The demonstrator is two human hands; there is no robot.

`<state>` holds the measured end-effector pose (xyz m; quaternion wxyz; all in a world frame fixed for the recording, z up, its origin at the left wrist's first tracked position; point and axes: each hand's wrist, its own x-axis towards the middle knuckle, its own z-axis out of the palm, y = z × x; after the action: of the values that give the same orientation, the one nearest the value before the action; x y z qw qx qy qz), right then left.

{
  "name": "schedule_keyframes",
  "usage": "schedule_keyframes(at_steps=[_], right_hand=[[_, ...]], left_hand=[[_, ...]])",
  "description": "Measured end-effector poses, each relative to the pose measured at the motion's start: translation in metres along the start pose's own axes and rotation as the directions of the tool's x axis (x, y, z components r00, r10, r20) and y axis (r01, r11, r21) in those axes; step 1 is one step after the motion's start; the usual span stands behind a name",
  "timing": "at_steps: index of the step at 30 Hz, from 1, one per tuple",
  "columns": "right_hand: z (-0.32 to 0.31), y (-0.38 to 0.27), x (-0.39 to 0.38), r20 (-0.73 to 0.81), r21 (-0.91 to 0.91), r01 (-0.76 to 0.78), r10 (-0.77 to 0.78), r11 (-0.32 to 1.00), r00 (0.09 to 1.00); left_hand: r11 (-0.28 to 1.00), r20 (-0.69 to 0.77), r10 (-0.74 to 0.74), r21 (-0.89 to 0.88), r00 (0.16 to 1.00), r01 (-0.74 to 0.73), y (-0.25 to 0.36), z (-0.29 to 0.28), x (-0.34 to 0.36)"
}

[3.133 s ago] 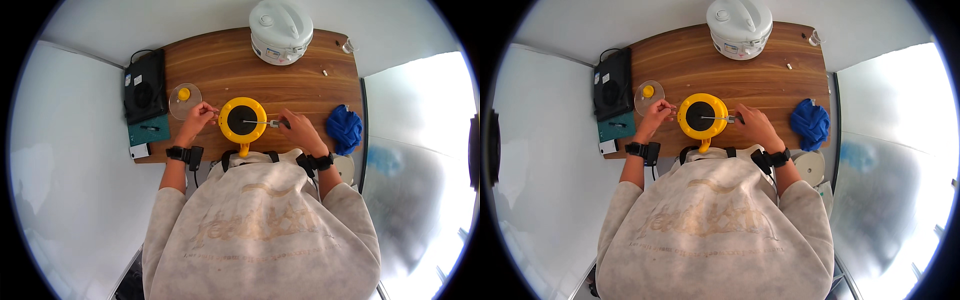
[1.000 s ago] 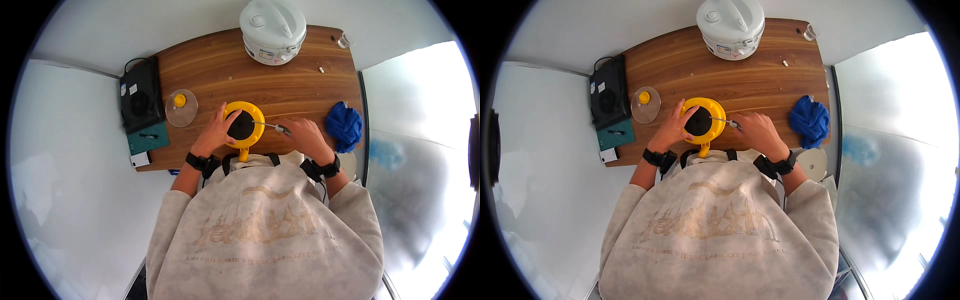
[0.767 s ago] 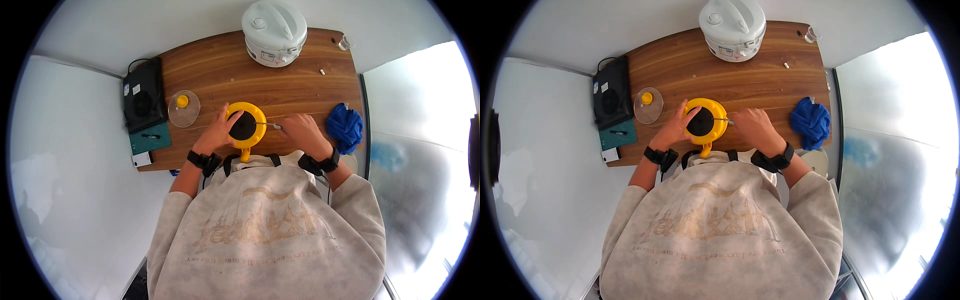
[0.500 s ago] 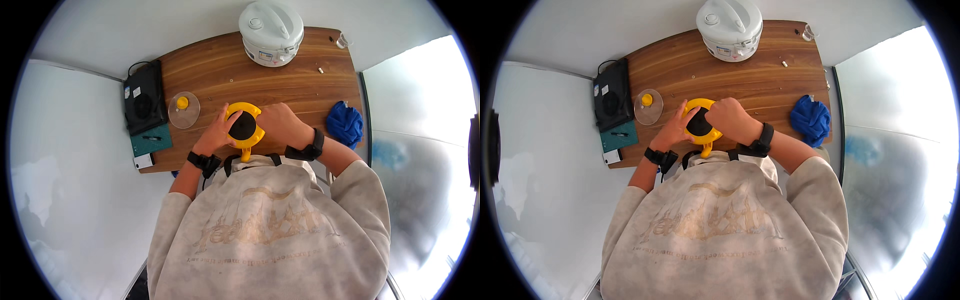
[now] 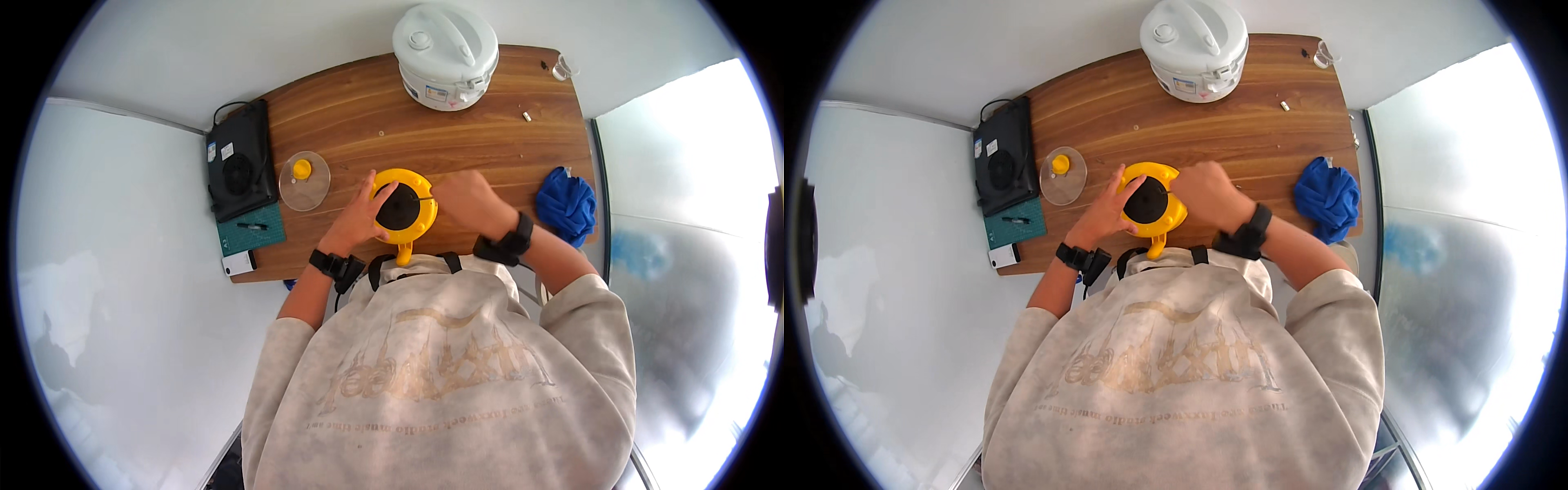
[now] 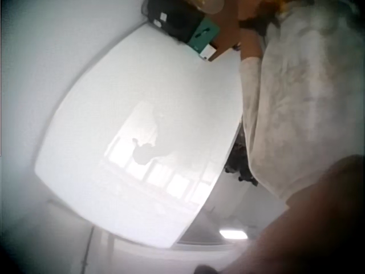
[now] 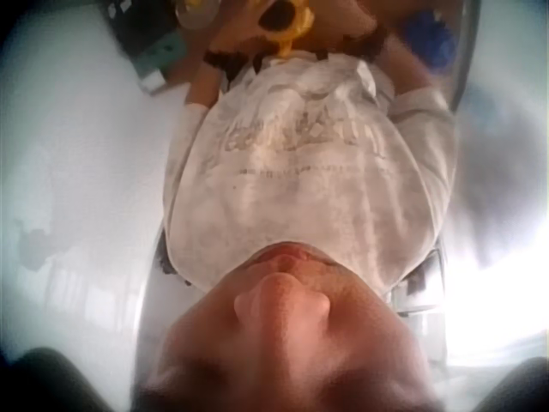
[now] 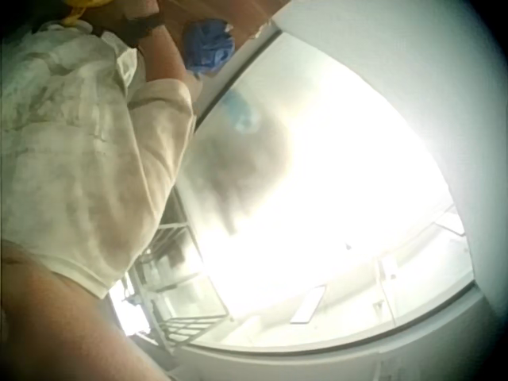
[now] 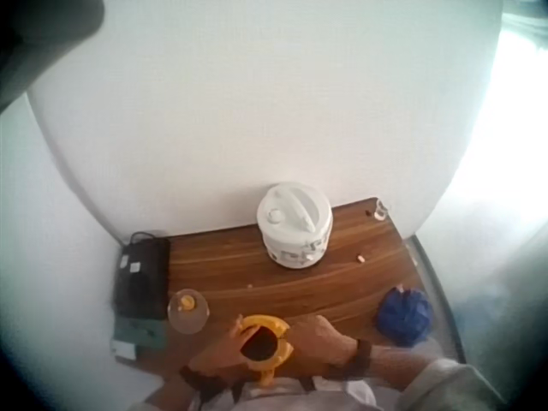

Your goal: The person uses a screwdriver to remove screws from the bottom of a yellow electric kettle. They remove the base plate, inspect the interior, and then reattach the base plate, securing it with the screws.

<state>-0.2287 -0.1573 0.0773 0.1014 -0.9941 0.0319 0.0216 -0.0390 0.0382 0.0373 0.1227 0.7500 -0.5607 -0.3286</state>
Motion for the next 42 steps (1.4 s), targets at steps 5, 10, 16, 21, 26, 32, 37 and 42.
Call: schedule_keyframes(at_steps=[5, 10, 16, 21, 26, 32, 37, 42], right_hand=[[-0.022, 0.033, 0.002, 0.115, 0.332, -0.135, 0.102, 0.934, 0.988], [0.007, 0.057, -0.003, 0.254, 0.561, -0.25, 0.123, 0.789, 0.959], [0.014, 0.057, -0.011, 0.328, 0.575, -0.286, 0.105, 0.766, 0.939], [0.014, 0.052, -0.011, 0.344, 0.635, -0.303, 0.092, 0.71, 0.935], [0.005, 0.04, -0.02, 0.209, 0.69, -0.203, 0.077, 0.695, 0.975], [-0.029, 0.03, -0.044, 0.244, 0.747, -0.184, -0.007, 0.639, 0.97], [-0.071, 0.04, -0.061, 0.323, 0.82, -0.16, -0.213, 0.549, 0.922], [-0.071, 0.056, -0.077, 0.285, 0.922, -0.163, -0.33, 0.351, 0.9]], left_hand=[[1.0, -0.017, -0.003, 0.031, 1.0, 0.003, 0.001, 0.004, 0.003], [0.999, -0.018, 0.007, 0.041, 1.0, -0.006, 0.001, 0.002, 0.005], [0.998, 0.017, 0.004, 0.06, 1.0, -0.005, 0.002, 0.0, 0.003], [0.962, -0.112, 0.215, 0.194, 0.97, -0.191, 0.012, -0.02, -0.005], [0.986, -0.111, 0.16, -0.03, 0.981, -0.165, 0.02, -0.045, -0.014], [0.906, 0.04, 0.092, -0.419, 0.995, -0.067, 0.043, -0.08, -0.03], [0.858, 0.172, 0.165, -0.511, 0.971, -0.055, 0.072, -0.098, -0.051], [0.933, 0.29, 0.244, -0.329, 0.925, -0.143, 0.105, -0.132, -0.065]])
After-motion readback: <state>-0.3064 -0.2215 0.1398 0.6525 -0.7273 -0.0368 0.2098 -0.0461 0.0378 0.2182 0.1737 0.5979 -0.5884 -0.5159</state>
